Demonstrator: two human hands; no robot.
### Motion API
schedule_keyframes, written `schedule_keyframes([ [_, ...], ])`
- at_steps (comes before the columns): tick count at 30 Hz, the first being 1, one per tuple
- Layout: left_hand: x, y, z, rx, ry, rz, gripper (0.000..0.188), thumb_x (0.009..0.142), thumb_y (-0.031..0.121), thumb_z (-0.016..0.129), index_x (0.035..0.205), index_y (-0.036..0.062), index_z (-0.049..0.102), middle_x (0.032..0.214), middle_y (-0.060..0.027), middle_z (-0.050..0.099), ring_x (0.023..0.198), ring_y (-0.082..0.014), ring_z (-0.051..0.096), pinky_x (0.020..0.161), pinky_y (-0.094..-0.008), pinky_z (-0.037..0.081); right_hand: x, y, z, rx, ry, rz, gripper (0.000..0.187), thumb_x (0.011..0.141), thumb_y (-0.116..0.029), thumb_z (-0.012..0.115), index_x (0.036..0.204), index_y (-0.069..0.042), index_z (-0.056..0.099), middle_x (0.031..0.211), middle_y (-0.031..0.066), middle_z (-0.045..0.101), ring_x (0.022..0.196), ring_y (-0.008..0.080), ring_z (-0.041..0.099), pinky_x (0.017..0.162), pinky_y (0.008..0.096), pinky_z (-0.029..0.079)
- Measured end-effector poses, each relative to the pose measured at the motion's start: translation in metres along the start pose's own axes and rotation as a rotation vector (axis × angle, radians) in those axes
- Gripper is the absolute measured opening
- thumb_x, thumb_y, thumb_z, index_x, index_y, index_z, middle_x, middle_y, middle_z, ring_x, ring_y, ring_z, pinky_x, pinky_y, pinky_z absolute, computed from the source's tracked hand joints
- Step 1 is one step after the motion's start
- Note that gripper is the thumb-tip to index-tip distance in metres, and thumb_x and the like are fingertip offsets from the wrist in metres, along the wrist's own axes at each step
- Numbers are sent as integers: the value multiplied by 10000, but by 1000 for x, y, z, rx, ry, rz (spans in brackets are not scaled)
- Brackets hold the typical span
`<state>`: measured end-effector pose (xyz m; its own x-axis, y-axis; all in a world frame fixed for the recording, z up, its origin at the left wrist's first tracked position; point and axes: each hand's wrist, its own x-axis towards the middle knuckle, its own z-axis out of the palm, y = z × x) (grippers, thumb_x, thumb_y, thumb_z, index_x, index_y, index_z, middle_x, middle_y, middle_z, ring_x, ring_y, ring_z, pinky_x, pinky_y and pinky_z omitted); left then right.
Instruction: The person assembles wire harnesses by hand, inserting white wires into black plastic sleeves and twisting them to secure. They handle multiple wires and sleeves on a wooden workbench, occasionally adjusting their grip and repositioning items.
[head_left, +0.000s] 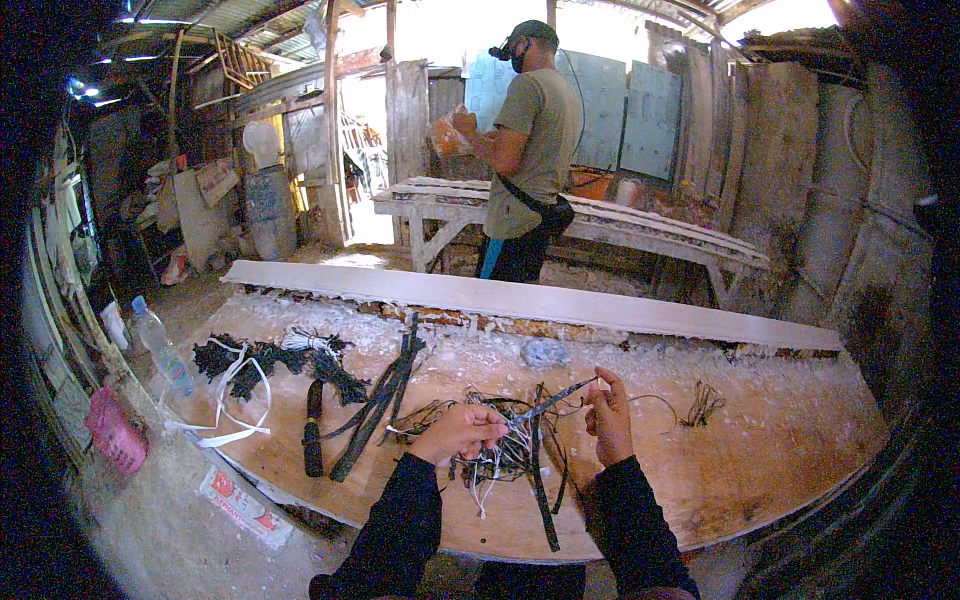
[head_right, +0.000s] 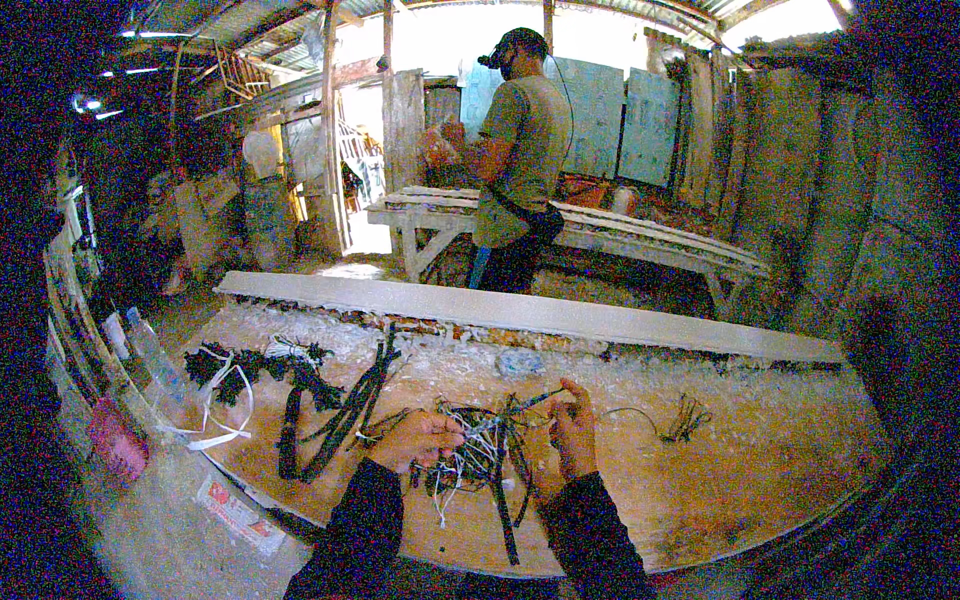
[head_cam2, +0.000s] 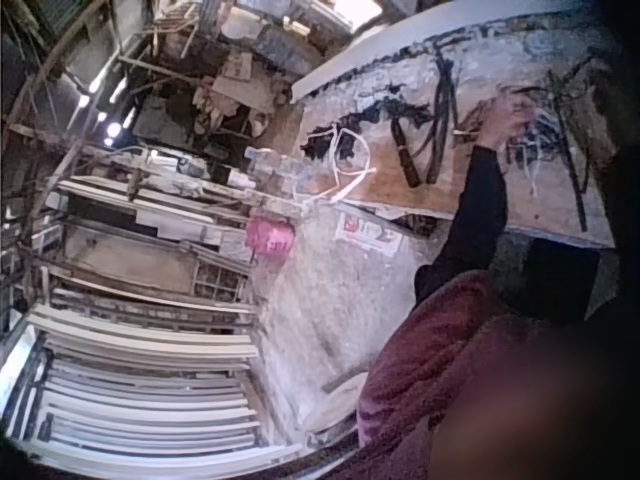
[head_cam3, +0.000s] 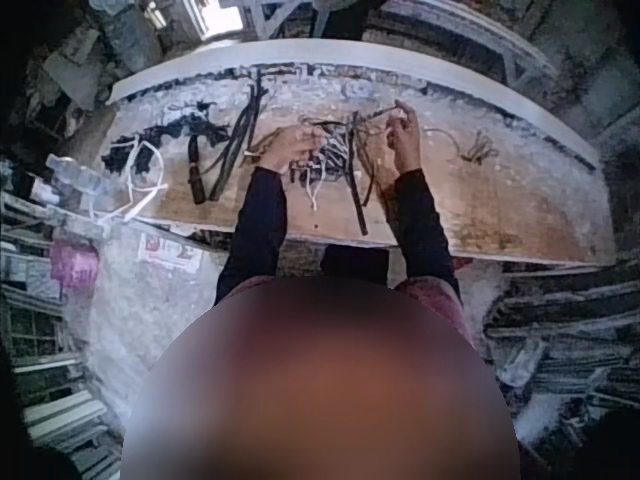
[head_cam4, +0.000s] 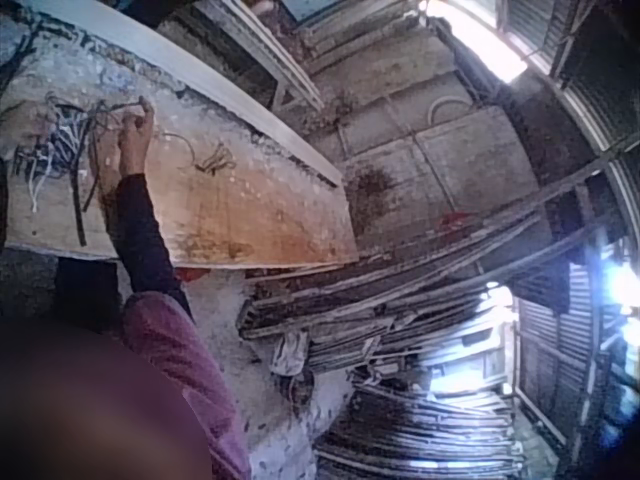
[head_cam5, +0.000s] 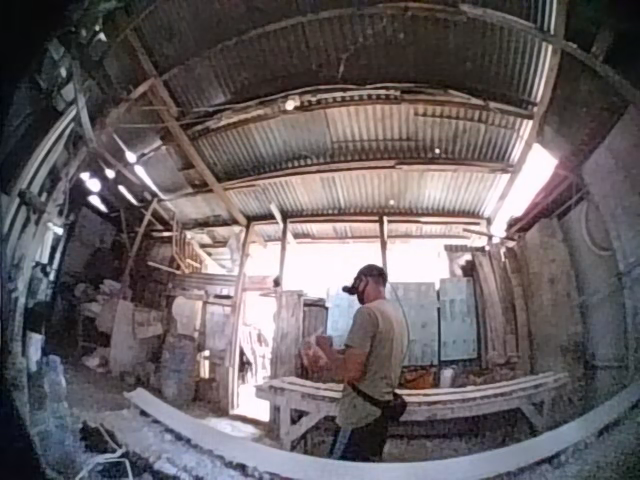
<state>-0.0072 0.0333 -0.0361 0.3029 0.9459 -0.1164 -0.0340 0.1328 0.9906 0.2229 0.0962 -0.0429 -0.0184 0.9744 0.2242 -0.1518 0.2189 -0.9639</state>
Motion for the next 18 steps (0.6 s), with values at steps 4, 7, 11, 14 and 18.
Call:
schedule_keyframes([
  [4,-1,2,3,47,19,-24,132,800,176,605,841,54,573,597,15,513,378,-25,349,343,-171,248,3,6,-5,-19,-18,41,263,881,-266,483,1088,-104,494,721,-19,462,411,30,327,364,178,238],
  [7,-1,1,5,31,4,-41,152,801,176,605,876,48,571,608,10,513,380,-25,338,346,-170,248,9,18,-9,-90,-9,-12,264,882,-280,479,1058,-88,523,762,-8,504,455,41,391,389,189,287],
  [11,-1,1,3,-33,-29,-28,154,802,178,605,871,48,559,607,8,504,392,-23,338,346,-167,248,20,34,-13,-410,78,-370,261,877,-288,489,946,-54,580,842,16,579,610,77,505,501,222,399],
  [14,-2,0,1,-85,8,-11,147,806,184,601,853,54,554,603,9,497,392,-22,339,343,-165,251,21,35,-17,-444,-28,-317,274,866,-300,504,873,-44,601,868,30,610,724,101,534,612,257,435],
  [18,-3,-1,-2,-187,65,39,142,812,198,592,830,64,547,601,17,482,380,-19,329,337,-164,263,11,25,-15,-385,-84,-101,289,854,-325,518,887,-53,611,835,29,615,688,90,524,607,249,427],
])
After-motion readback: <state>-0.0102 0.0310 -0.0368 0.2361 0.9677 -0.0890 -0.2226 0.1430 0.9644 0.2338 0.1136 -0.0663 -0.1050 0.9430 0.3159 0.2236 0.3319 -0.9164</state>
